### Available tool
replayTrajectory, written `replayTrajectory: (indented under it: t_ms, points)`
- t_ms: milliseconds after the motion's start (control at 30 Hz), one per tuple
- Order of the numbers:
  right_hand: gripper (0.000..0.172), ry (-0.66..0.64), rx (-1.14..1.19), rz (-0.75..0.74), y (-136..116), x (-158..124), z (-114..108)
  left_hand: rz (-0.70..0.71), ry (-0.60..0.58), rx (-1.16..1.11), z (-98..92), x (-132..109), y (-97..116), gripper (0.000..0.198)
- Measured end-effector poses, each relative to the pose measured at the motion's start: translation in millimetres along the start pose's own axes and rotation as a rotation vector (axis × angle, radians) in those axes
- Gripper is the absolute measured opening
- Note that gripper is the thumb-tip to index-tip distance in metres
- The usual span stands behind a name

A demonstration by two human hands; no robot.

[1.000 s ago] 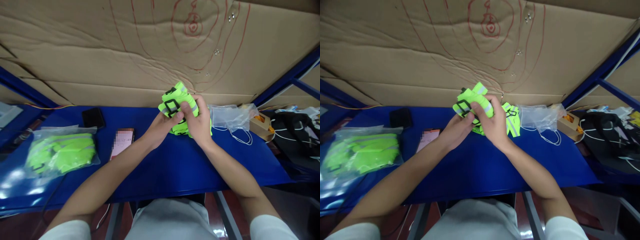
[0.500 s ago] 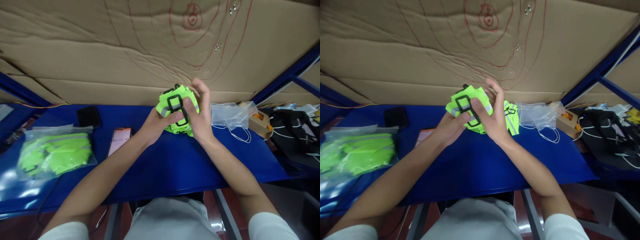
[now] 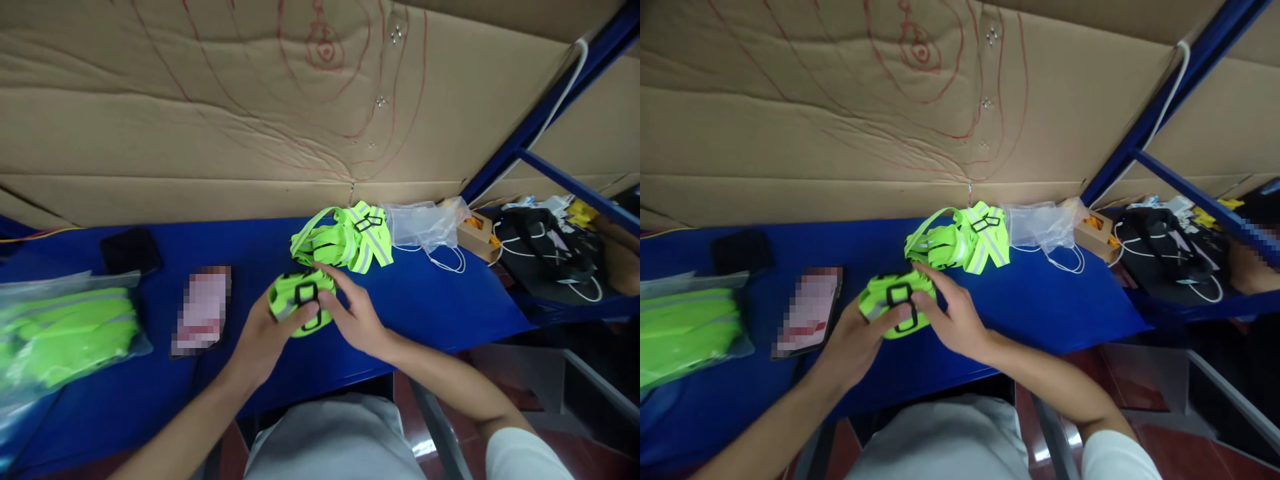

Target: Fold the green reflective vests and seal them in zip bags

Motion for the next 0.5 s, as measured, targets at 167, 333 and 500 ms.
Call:
replayTrajectory:
  t_ms: [167, 333, 500]
  points:
    - [0.060, -0.262, 0.094, 0.019, 0, -45, 10, -0.039, 0.104, 0.000, -15.2, -57, -48, 0.057]
    - [0.038, 0.221, -0.593, -0.024, 8, 10, -105, -0.051, 0.184, 0.115, -10.5, -77, -62, 0.056]
    - [0.034, 0.356, -1.168, 0.351, 61, 64, -193, -0.077, 0.198, 0.089, 0.1, -70, -57, 0.064]
Point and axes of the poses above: each hand's wrist, its own x-axis towards the middle knuckle, its own z-axis out of the palm, y = z × x, the point moved 8 cm from there along x, towards the middle knuckle
